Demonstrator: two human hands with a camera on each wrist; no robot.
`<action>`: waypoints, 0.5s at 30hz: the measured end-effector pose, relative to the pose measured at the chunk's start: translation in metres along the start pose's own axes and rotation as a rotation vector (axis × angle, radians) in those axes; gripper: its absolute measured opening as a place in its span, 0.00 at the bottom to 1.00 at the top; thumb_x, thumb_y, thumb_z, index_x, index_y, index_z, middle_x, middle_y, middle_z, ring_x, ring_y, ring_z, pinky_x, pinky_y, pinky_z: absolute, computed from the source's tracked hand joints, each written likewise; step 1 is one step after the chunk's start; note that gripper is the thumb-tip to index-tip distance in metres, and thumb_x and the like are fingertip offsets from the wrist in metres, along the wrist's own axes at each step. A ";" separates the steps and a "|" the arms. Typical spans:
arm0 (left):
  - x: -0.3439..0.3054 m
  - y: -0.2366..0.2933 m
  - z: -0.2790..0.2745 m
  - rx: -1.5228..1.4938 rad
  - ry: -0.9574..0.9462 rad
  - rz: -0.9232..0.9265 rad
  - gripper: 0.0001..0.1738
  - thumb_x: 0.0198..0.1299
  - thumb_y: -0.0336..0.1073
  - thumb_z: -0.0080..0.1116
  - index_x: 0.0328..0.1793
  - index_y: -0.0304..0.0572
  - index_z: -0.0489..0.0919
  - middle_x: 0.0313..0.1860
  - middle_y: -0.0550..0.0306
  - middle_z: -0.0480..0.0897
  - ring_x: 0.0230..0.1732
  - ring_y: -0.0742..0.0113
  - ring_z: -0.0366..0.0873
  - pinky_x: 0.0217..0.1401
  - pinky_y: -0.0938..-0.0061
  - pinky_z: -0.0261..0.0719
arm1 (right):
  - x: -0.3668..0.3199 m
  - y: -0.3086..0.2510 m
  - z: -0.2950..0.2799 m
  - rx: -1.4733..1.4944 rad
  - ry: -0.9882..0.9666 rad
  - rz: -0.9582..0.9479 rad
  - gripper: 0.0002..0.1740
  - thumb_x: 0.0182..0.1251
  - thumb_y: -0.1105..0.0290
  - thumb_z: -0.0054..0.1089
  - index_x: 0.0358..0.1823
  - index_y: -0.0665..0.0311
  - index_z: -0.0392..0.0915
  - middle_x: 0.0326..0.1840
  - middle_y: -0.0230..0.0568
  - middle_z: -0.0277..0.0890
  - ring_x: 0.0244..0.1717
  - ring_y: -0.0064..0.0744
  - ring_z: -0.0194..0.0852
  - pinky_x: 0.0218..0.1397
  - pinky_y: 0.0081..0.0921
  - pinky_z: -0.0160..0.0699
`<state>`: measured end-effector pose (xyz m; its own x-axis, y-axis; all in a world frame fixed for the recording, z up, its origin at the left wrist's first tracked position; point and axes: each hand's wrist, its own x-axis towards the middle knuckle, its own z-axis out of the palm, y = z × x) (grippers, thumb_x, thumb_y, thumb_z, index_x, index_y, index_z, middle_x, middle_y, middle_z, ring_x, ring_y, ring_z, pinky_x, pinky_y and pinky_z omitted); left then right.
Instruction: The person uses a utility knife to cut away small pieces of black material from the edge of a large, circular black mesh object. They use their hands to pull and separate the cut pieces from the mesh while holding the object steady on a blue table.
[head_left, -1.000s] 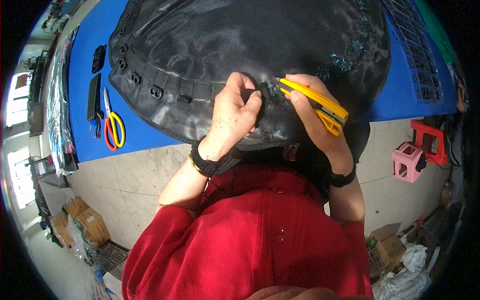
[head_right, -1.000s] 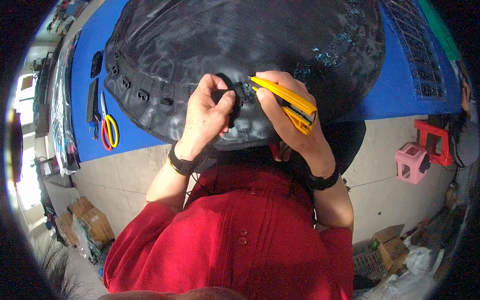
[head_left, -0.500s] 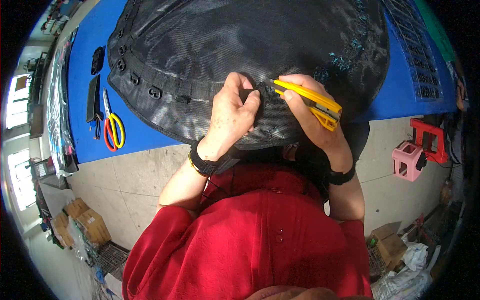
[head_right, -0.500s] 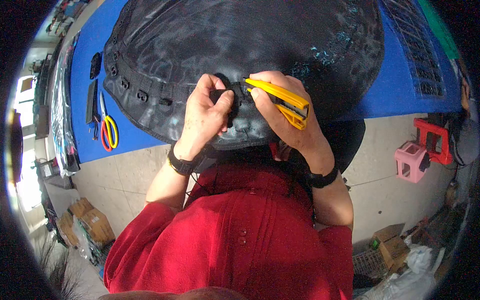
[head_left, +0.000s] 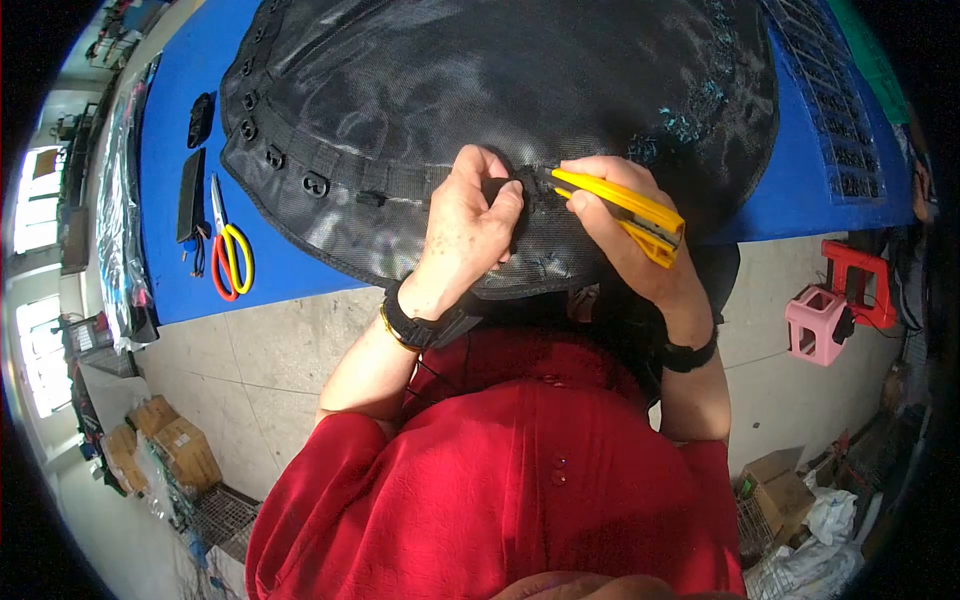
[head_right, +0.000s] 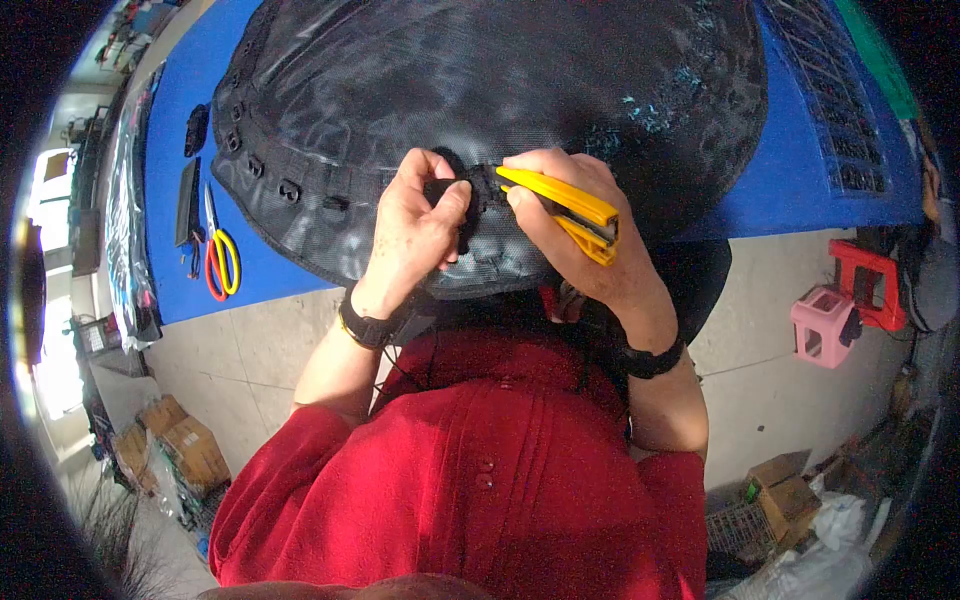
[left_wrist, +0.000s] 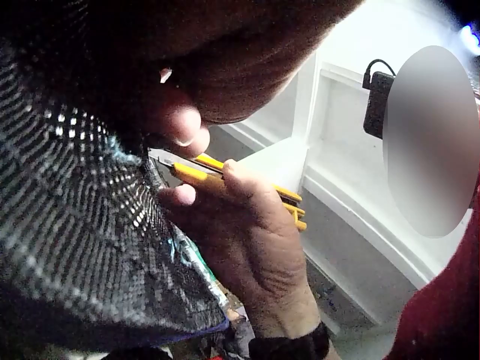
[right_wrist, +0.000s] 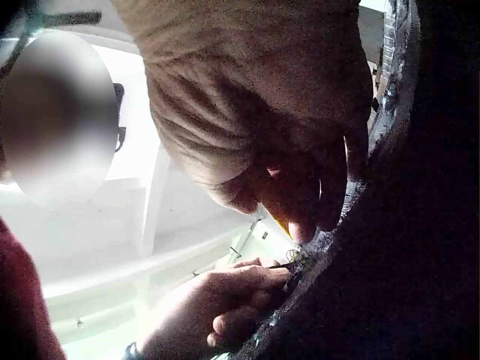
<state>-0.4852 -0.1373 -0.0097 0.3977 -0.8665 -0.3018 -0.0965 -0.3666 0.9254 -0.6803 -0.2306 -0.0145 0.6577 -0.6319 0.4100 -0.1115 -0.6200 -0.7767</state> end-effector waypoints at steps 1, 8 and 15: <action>0.000 -0.001 0.000 0.004 0.003 0.003 0.10 0.76 0.32 0.62 0.53 0.41 0.70 0.21 0.60 0.78 0.14 0.74 0.76 0.14 0.75 0.72 | -0.001 0.000 -0.001 0.018 0.003 -0.010 0.15 0.74 0.68 0.64 0.59 0.60 0.82 0.56 0.41 0.86 0.56 0.46 0.84 0.67 0.40 0.75; 0.001 -0.003 0.000 -0.009 -0.002 0.016 0.10 0.76 0.32 0.61 0.52 0.41 0.71 0.20 0.60 0.78 0.13 0.74 0.76 0.14 0.74 0.73 | -0.004 -0.006 -0.005 -0.106 -0.007 -0.016 0.14 0.74 0.68 0.65 0.58 0.60 0.82 0.53 0.40 0.87 0.54 0.47 0.84 0.66 0.40 0.75; 0.002 -0.007 0.001 -0.032 -0.010 0.022 0.10 0.76 0.31 0.61 0.52 0.44 0.69 0.23 0.60 0.78 0.12 0.75 0.72 0.12 0.75 0.69 | -0.011 -0.006 -0.010 -0.010 -0.031 0.028 0.13 0.75 0.67 0.64 0.57 0.60 0.82 0.53 0.40 0.87 0.54 0.45 0.84 0.66 0.40 0.74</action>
<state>-0.4849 -0.1367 -0.0169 0.3869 -0.8775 -0.2833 -0.0758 -0.3365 0.9386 -0.6943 -0.2244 -0.0095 0.6766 -0.6347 0.3733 -0.1376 -0.6070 -0.7827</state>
